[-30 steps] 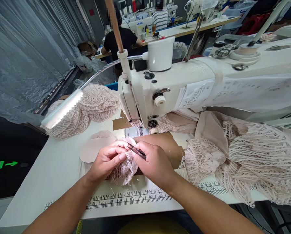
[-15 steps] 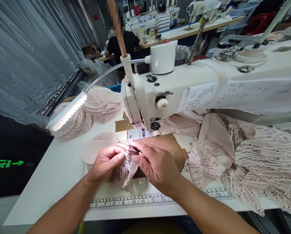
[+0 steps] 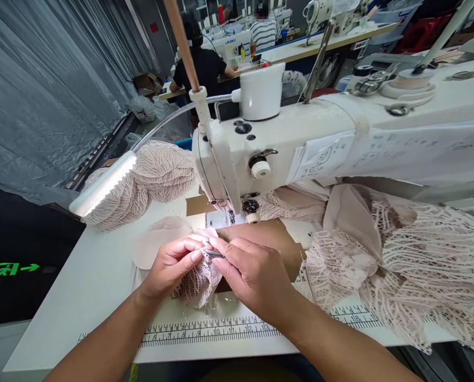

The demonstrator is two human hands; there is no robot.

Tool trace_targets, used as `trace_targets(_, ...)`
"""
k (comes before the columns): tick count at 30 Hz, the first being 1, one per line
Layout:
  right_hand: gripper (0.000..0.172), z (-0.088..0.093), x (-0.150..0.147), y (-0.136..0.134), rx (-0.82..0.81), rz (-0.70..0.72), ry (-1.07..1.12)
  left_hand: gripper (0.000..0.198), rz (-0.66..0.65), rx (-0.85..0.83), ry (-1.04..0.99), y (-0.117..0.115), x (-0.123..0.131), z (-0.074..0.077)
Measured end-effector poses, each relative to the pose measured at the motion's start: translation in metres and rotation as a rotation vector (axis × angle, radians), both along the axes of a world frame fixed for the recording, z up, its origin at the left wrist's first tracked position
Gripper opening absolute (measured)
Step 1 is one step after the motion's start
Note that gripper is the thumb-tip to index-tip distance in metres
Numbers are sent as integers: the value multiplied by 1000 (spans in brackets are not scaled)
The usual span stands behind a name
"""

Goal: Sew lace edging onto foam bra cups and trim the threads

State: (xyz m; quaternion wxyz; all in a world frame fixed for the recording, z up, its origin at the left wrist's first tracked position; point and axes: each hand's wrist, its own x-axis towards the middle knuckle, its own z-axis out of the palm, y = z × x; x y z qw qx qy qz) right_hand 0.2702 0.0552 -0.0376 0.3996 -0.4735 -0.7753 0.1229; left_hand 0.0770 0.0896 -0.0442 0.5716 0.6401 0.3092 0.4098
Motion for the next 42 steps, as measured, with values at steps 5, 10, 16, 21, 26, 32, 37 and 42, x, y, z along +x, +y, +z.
trace_targets(5, 34, -2, -1, 0, 19, -19, -18, 12, 8, 12, 15, 0, 1, 2)
trace_targets(10, 36, -3, -3, -1, 34, -27, -41, 13, -10, 24, 38, -1, 3, 2)
trace_targets(16, 34, -3, -5, -4, 127, 286, -31, 13, -91, 29, 40, 0, 5, 2)
trace_targets(21, 36, -3, 1, -3, 74, 139, 30, 13, -27, 46, 26, 1, 2, 4)
trace_targets(26, 32, 1, 4, 0, 33, 37, 35, 11, 42, 41, 26, 0, 0, 4)
trace_targets(32, 32, -5, 2, -1, 33, 38, -13, 10, 62, 36, 25, 0, -2, 2)
trace_targets(37, 34, -8, 2, -1, 46, 41, -7, 10, 49, 52, 35, -1, -1, 3)
trace_targets(42, 34, -8, 2, -1, 59, 11, -34, 10, 32, 115, 63, -1, 1, 5)
